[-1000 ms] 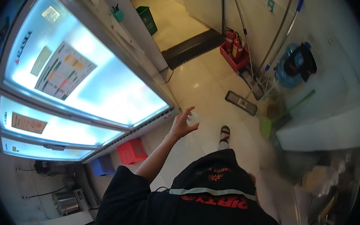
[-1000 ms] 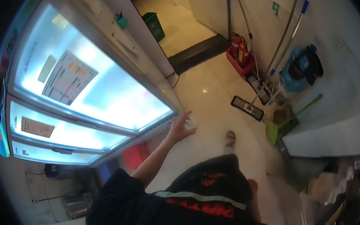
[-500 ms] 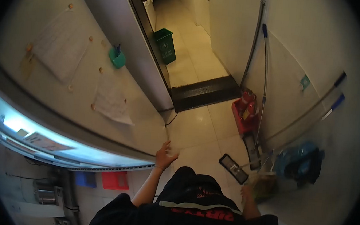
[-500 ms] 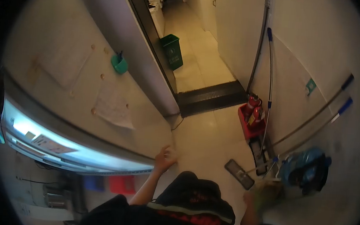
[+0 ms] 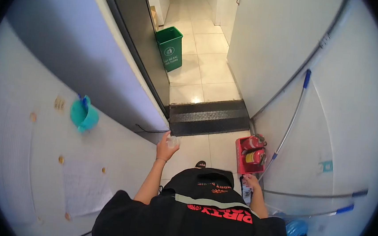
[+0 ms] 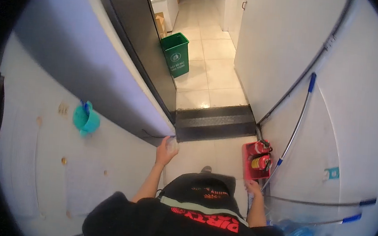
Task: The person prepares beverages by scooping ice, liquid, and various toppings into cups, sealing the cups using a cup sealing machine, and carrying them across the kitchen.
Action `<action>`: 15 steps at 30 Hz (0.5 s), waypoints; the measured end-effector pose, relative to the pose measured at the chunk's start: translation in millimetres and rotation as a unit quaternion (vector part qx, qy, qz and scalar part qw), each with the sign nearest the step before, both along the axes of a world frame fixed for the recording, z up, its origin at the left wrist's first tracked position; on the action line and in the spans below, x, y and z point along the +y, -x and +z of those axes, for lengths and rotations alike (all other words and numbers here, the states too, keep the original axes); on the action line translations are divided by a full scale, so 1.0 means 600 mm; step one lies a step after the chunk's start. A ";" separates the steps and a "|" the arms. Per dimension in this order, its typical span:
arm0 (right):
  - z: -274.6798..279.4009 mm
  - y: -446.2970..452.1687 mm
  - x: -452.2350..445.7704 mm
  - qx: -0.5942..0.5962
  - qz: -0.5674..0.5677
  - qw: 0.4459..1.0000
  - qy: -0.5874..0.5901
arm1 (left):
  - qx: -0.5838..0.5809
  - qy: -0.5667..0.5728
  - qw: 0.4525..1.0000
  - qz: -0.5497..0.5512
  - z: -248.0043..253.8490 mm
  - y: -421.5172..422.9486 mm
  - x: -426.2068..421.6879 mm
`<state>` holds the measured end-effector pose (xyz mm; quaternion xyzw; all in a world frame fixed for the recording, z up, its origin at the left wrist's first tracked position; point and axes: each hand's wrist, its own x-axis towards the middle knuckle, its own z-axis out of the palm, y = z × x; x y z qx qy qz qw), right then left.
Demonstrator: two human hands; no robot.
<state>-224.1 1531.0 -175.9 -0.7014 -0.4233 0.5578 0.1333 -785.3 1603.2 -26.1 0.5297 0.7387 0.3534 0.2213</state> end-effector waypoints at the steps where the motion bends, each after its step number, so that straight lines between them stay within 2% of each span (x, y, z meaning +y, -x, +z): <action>1: 0.035 0.020 0.025 0.050 -0.086 0.992 0.082 | -0.023 -0.011 0.999 -0.022 0.016 -0.010 0.068; 2: 0.031 0.013 0.035 0.050 -0.083 0.991 0.091 | -0.031 -0.011 0.999 -0.030 0.031 -0.017 0.123; 4: -0.007 0.005 0.056 0.030 -0.192 0.981 -0.024 | -0.034 -0.014 0.997 -0.063 0.073 -0.034 0.228; 6: -0.009 0.004 0.106 0.002 -0.196 0.980 0.032 | -0.025 -0.002 0.996 -0.082 0.093 -0.051 0.314; 10: -0.062 0.028 0.281 -0.009 -0.153 0.983 0.104 | -0.019 -0.046 0.993 -0.108 0.103 -0.075 0.497; 14: -0.099 0.038 0.495 -0.021 -0.058 0.988 0.141 | -0.018 0.042 0.997 -0.066 0.088 -0.104 0.653; 15: -0.106 0.045 0.571 -0.018 -0.037 0.989 0.140 | -0.005 0.011 0.997 -0.080 0.077 -0.111 0.691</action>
